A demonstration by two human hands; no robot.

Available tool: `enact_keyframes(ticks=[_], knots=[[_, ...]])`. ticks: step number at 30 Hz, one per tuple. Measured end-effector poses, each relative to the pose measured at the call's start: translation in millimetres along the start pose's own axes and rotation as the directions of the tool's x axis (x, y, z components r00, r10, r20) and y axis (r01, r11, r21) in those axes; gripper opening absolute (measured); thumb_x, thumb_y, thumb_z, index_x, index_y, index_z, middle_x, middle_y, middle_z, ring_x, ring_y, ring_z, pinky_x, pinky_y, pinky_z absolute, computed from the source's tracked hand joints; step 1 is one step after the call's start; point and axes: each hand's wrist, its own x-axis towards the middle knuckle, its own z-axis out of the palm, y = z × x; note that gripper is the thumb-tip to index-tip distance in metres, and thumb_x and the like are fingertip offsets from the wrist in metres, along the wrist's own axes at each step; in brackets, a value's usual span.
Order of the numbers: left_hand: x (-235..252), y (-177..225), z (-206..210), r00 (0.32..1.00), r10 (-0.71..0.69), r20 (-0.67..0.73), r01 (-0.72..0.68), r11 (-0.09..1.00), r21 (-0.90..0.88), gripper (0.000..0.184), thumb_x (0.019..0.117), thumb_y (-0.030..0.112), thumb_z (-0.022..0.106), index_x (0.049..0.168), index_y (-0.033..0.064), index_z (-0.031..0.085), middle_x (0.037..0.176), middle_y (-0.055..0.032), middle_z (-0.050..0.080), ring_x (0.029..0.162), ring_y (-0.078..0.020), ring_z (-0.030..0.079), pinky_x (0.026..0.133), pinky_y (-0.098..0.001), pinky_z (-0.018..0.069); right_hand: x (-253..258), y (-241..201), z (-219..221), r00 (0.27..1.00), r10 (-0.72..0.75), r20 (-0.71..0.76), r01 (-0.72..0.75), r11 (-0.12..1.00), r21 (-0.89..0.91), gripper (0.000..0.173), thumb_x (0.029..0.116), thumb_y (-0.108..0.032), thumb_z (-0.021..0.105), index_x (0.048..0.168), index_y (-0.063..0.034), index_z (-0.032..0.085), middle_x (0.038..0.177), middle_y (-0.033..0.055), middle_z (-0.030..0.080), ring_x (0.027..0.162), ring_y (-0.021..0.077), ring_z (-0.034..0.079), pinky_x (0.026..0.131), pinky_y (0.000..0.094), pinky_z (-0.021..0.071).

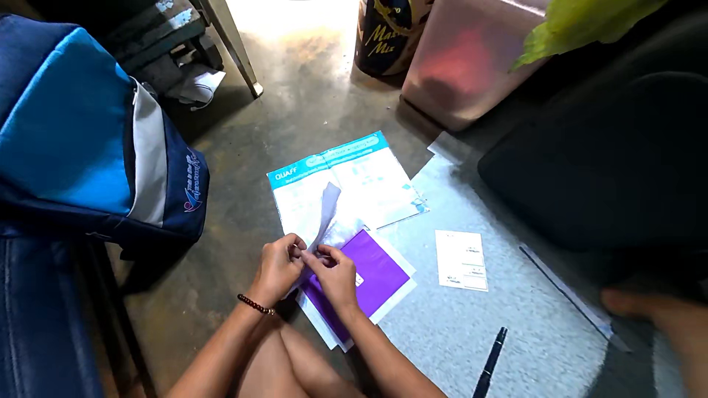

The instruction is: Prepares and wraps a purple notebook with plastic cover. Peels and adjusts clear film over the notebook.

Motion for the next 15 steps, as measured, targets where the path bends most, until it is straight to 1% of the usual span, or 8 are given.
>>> enact_keyframes(ticks=[3,5,7,8,10,12,13,15], knots=[[-1.2,3.2,-0.4,0.996,-0.065,0.055,0.072,0.988,-0.136,0.029,0.0858,-0.003,0.074,0.112,-0.0028,0.062,0.081,-0.0023,0.071,0.069,-0.0024,0.065,0.070,-0.0203,0.0545,8.0,-11.5,3.6,0.999,0.039,-0.035,-0.041,0.998,-0.047,0.032,0.0874,-0.030,0.081,0.089,0.0009,0.073,0.074,0.0032,0.067,0.061,0.0061,0.058,0.062,0.0267,0.0505],[-2.1,3.2,-0.6,0.988,-0.127,0.088,0.145,0.961,-0.237,0.043,0.0850,-0.006,0.075,0.123,-0.0037,0.056,0.086,-0.0043,0.073,0.072,-0.0045,0.068,0.072,-0.0220,0.0563,12.0,-17.0,3.0,0.998,0.063,-0.016,-0.064,0.994,-0.088,0.028,0.0900,-0.027,0.078,0.081,-0.0011,0.071,0.067,0.0008,0.063,0.057,0.0056,0.056,0.060,0.0274,0.0496],[-4.7,2.1,-4.6,0.985,-0.141,0.103,0.168,0.923,-0.346,0.059,0.0849,-0.008,0.075,0.137,-0.0041,0.047,0.091,-0.0065,0.075,0.076,-0.0076,0.072,0.075,-0.0239,0.0588,14.7,-20.7,1.3,0.996,0.094,-0.011,-0.094,0.988,-0.122,0.023,0.0934,-0.018,0.071,0.078,-0.0006,0.069,0.065,0.0026,0.062,0.058,0.0083,0.058,0.061,0.0308,0.0497],[-6.8,1.2,-9.9,0.989,-0.131,0.068,0.147,0.916,-0.374,0.059,0.0860,-0.007,0.073,0.138,-0.0044,0.046,0.093,-0.0072,0.076,0.077,-0.0090,0.072,0.075,-0.0251,0.0593,15.6,-21.6,-0.6,0.994,0.112,-0.006,-0.112,0.985,-0.131,0.019,0.0939,-0.012,0.066,0.078,-0.0008,0.069,0.066,0.0034,0.062,0.060,0.0092,0.060,0.062,0.0320,0.0515],[-4.9,-10.5,-25.9,0.977,-0.116,-0.178,0.051,0.941,-0.334,0.042,0.0909,0.002,0.071,0.129,-0.0071,0.056,0.096,-0.0114,0.074,0.082,-0.0147,0.072,0.078,-0.0325,0.0595,16.3,-22.2,-5.1,0.990,0.142,-0.002,-0.141,0.982,-0.129,0.019,0.0952,-0.006,0.060,0.079,-0.0015,0.068,0.067,0.0029,0.062,0.062,0.0093,0.060,0.063,0.0327,0.0495],[10.3,-36.0,-43.6,0.910,-0.162,-0.382,0.075,0.969,-0.234,0.031,0.0978,0.008,0.067,0.125,-0.0054,0.060,0.112,-0.0179,0.068,0.098,-0.0230,0.068,0.087,-0.0405,0.0560,15.2,-19.0,-10.6,0.989,0.149,0.006,-0.148,0.984,-0.099,0.018,0.0972,-0.006,0.059,0.083,-0.0012,0.069,0.075,0.0046,0.065,0.070,0.0101,0.062,0.068,0.0327,0.0506],[19.2,-49.4,-49.1,0.890,-0.209,-0.406,0.124,0.966,-0.226,0.029,0.1013,0.008,0.062,0.127,-0.0055,0.059,0.123,-0.0217,0.065,0.108,-0.0271,0.065,0.094,-0.0434,0.0515,13.9,-17.6,-13.8,0.988,0.153,0.020,-0.152,0.986,-0.061,0.017,0.0981,-0.006,0.059,0.087,0.0010,0.069,0.086,0.0087,0.065,0.079,0.0136,0.062,0.075,0.0347,0.0508],[33.5,-73.2,-50.7,0.894,-0.309,-0.324,0.219,0.933,-0.286,0.029,0.1066,0.006,0.050,0.132,-0.0064,0.056,0.135,-0.0244,0.058,0.117,-0.0299,0.060,0.099,-0.0444,0.0475,9.6,-15.9,-20.3,0.984,0.176,0.037,-0.177,0.983,0.050,0.014,0.0984,-0.003,0.058,0.096,0.0061,0.069,0.109,0.0168,0.064,0.098,0.0183,0.062,0.087,0.0354,0.0506]])
